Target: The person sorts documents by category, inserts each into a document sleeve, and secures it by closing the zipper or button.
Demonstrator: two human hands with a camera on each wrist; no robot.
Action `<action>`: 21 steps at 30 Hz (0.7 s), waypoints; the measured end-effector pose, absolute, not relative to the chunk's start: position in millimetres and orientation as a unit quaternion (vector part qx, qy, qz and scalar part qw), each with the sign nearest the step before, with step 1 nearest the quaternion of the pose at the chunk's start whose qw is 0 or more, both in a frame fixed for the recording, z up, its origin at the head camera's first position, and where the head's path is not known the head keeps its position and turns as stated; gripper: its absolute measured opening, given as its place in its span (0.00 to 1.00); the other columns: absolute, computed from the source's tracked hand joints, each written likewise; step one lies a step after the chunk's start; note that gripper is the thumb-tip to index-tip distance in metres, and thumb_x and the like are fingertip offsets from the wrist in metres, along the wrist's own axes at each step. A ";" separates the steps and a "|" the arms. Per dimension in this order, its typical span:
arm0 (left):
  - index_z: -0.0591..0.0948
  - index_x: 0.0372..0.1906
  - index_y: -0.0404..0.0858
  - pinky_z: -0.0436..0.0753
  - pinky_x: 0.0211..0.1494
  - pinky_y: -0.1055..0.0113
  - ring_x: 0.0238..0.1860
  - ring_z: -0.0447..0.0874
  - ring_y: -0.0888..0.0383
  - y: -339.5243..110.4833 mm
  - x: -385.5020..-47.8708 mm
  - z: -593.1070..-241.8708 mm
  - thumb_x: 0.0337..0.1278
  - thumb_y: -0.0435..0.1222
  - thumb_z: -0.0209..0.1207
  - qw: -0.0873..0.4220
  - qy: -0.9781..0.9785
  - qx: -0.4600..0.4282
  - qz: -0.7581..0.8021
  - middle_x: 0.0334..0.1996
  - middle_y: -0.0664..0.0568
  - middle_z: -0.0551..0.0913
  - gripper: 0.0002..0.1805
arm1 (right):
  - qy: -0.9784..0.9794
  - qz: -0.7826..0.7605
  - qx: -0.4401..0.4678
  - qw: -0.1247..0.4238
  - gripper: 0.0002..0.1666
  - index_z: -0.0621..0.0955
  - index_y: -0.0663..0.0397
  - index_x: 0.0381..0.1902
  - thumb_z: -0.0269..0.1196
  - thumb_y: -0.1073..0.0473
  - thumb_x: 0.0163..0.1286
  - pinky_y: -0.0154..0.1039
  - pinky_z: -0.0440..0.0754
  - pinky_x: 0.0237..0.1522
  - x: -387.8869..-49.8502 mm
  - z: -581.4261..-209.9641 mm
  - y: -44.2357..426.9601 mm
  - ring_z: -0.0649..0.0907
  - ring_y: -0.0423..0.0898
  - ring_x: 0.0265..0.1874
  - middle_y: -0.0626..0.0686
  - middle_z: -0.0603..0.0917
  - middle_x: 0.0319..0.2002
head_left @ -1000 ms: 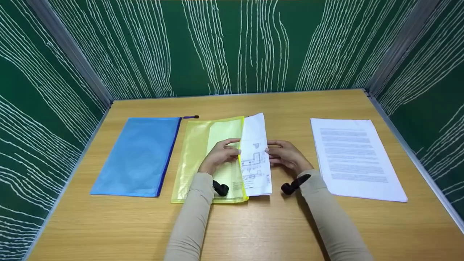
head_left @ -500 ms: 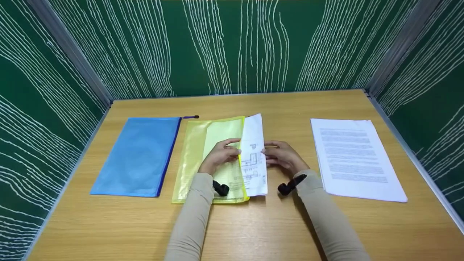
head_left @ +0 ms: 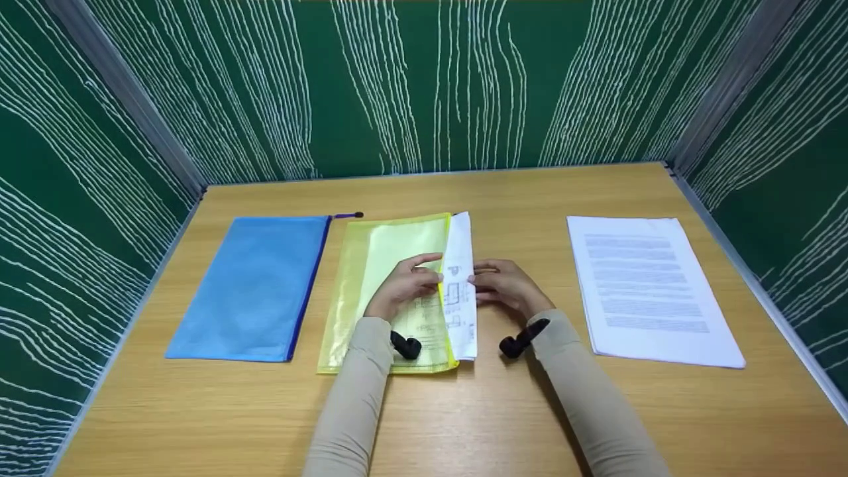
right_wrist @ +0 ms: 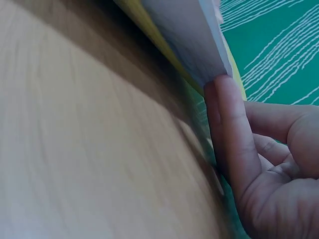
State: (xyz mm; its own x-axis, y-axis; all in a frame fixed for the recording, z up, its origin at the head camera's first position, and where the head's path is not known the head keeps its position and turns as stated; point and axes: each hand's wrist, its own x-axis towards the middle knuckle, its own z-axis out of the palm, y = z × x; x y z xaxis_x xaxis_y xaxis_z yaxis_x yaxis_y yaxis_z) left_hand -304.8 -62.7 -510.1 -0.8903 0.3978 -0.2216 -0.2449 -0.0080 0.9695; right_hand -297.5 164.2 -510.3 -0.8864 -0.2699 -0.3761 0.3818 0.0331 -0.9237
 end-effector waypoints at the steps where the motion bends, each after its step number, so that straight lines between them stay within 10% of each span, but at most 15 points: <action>1: 0.71 0.66 0.41 0.80 0.34 0.70 0.27 0.78 0.61 -62.7 -304.5 -510.2 0.57 0.29 0.61 0.229 0.662 0.057 0.711 0.28 0.53 0.82 0.30 | 0.680 -0.694 0.041 0.233 0.30 0.68 0.66 0.66 0.60 0.66 0.67 0.32 0.85 0.36 -297.6 -510.5 162.7 0.85 0.42 0.37 0.56 0.81 0.46; 21: 0.73 0.65 0.44 0.79 0.33 0.70 0.28 0.79 0.60 -62.7 -303.0 -508.4 0.57 0.29 0.61 0.233 0.637 0.044 0.733 0.31 0.51 0.84 0.29 | 0.676 -0.703 0.074 0.211 0.27 0.69 0.64 0.61 0.62 0.69 0.65 0.33 0.85 0.37 -299.4 -505.4 140.5 0.84 0.43 0.37 0.56 0.78 0.48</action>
